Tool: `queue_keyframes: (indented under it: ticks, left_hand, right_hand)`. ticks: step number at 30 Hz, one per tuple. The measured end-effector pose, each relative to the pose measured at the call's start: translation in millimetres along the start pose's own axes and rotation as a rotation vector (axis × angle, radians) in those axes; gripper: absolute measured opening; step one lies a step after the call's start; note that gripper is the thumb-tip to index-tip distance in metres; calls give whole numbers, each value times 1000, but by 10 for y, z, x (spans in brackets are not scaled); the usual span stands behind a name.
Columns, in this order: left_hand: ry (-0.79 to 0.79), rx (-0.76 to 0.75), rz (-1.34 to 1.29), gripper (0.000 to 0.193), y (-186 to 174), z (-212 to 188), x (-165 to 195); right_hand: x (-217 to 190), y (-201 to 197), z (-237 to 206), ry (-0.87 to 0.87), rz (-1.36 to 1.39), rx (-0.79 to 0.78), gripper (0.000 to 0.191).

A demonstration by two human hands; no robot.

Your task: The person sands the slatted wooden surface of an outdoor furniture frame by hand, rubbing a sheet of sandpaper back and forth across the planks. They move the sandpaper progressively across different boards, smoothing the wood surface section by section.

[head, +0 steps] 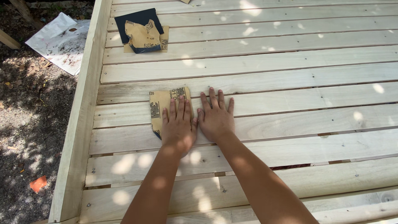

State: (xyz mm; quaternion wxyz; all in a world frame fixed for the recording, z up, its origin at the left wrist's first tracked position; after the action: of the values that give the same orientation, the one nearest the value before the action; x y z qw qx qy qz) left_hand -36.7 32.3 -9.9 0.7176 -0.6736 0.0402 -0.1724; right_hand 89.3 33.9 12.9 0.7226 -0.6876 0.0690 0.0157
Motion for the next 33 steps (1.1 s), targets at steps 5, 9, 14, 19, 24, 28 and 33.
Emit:
queue_keyframes:
  ticks: [5, 9, 14, 19, 24, 28, 33]
  left_hand:
    - [128, 138, 19, 66, -164, -1044, 65]
    - [230, 543, 120, 63, -263, -770, 75]
    - [-48, -90, 63, 66, 12, 283, -87]
    - [36, 66, -2, 66, -22, 87, 23]
    - [166, 200, -74, 65, -65, -997, 65]
    - [134, 150, -86, 64, -50, -813, 24]
    - [-7, -26, -12, 66, 31, 343, -58]
  right_hand:
    - [-20, 27, -5, -13, 6, 26, 62]
    - [-25, 42, 3, -7, -12, -3, 62]
    - [-25, 12, 6, 10, -17, -50, 63]
    - [-27, -23, 0, 7, -20, -37, 62]
    - [-41, -8, -5, -7, -23, -7, 62]
    - [-38, -2, -19, -1, -15, -15, 63]
    - [-26, -18, -24, 2, -25, -57, 63]
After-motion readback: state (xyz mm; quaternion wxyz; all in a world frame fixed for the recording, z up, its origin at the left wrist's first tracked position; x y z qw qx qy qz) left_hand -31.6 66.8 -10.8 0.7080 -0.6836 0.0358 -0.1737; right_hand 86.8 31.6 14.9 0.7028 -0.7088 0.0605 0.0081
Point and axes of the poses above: each hand's wrist, its own z-axis towards the middle knuckle, its own y-axis out of the palm, x = y × z, the point moved 4 cm from there along z, towards the middle knuckle, and after that the axes turned 12 degrees about x, right-handed, at the moved point
